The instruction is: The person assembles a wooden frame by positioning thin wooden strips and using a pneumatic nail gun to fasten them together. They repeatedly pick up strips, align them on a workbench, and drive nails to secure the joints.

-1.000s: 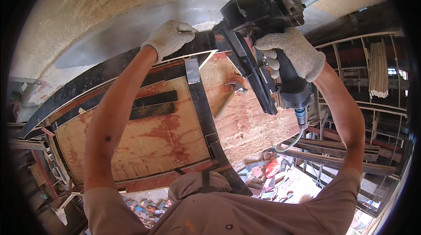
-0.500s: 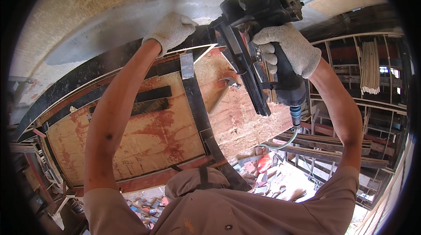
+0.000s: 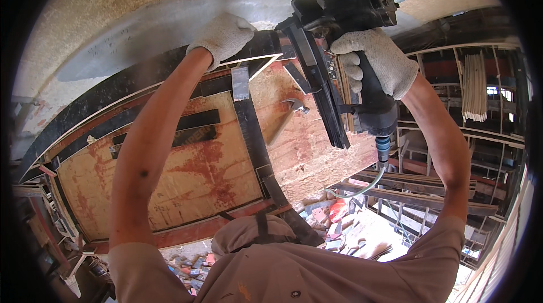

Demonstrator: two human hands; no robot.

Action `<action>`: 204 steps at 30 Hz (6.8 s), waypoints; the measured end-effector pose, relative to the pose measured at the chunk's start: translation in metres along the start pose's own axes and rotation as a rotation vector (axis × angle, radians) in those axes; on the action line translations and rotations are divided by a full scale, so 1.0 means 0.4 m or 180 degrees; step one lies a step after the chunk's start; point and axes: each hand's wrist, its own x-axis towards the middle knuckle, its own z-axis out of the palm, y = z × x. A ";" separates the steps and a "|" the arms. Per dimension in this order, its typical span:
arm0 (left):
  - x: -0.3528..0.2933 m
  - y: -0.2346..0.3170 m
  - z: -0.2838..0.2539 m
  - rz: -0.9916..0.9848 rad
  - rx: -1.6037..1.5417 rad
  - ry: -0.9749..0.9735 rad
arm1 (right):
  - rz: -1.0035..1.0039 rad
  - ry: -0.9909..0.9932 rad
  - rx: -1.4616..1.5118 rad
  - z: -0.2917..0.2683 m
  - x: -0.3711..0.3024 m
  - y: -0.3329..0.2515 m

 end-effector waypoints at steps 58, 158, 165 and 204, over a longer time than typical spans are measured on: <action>-2.382 -1.154 -0.273 -0.2410 -0.0692 0.5167 | 0.0290 -0.1969 -0.3419 0.970 -0.541 1.691; -1.500 -2.141 -1.602 0.1597 -0.1672 0.1149 | -0.0039 0.0051 -0.0258 3.094 0.085 -0.589; -1.528 -2.122 -1.627 0.0950 -0.2011 0.0609 | 0.0149 0.0130 -0.0304 3.127 0.082 -0.626; -1.497 -2.218 -1.470 0.1224 -0.1701 0.1931 | -0.0335 -0.1951 -0.1405 2.981 0.102 -0.600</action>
